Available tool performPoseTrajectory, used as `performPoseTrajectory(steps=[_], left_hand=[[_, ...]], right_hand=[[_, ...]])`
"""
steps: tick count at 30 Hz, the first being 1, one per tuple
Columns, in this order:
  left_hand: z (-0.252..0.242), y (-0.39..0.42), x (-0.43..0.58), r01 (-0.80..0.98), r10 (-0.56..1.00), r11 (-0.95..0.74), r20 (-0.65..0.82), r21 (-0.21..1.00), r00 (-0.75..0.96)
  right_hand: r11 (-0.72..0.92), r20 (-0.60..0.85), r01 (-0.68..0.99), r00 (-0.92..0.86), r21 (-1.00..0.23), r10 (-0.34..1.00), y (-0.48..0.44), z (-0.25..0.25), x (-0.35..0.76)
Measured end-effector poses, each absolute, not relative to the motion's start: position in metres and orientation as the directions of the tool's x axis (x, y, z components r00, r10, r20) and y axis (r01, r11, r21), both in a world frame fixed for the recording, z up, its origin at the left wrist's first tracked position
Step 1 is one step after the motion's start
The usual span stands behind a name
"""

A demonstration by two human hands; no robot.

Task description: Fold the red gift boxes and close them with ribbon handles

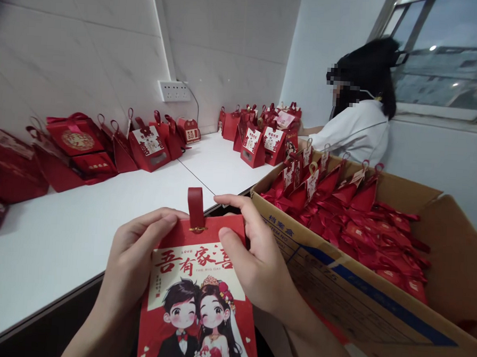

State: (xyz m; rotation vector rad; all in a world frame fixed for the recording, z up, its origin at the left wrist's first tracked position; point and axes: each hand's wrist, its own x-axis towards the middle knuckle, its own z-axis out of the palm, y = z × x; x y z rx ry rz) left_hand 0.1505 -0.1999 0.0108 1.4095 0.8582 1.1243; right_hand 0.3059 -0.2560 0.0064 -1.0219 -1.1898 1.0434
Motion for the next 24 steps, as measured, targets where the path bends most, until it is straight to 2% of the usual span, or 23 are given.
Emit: performPoseTrajectory(steps=[12,15,17,19,20,21,22,24], left_hand=[[0.009,-0.201,0.150,-0.068,0.937,-0.165,0.178,0.984,0.299],[0.007,-0.200,0.149,-0.049,0.942,-0.167,0.174,0.985,0.287],[0.003,-0.195,0.150,-0.036,0.948,-0.167,0.170,0.985,0.270],[-0.006,-0.183,0.153,-0.082,0.949,-0.114,0.133,0.990,0.284],[-0.013,-0.176,0.156,-0.130,0.944,-0.060,0.099,0.990,0.316],[-0.022,-0.168,0.159,-0.174,0.934,0.002,0.061,0.985,0.352],[-0.033,-0.160,0.163,-0.199,0.922,0.061,0.021,0.978,0.387],[-0.059,-0.147,0.171,-0.133,0.898,0.130,-0.060,0.982,0.436]], right_hand=[[0.234,0.236,0.031,0.094,-0.972,0.967,-0.263,0.007,0.305],[0.252,0.263,0.142,0.070,-0.957,0.962,-0.262,0.007,0.316],[0.202,0.203,0.277,-0.024,-0.939,0.979,-0.257,0.003,0.327],[0.099,0.078,0.348,-0.073,-0.932,0.994,-0.250,-0.007,0.341],[0.038,0.029,0.311,-0.034,-0.950,0.999,-0.246,-0.014,0.347],[-0.014,-0.005,0.206,0.042,-0.978,0.999,-0.242,-0.023,0.354],[-0.040,-0.035,0.034,0.134,-0.999,0.990,-0.238,-0.033,0.360],[-0.010,-0.099,-0.333,0.250,-0.943,0.963,-0.233,-0.052,0.373]])
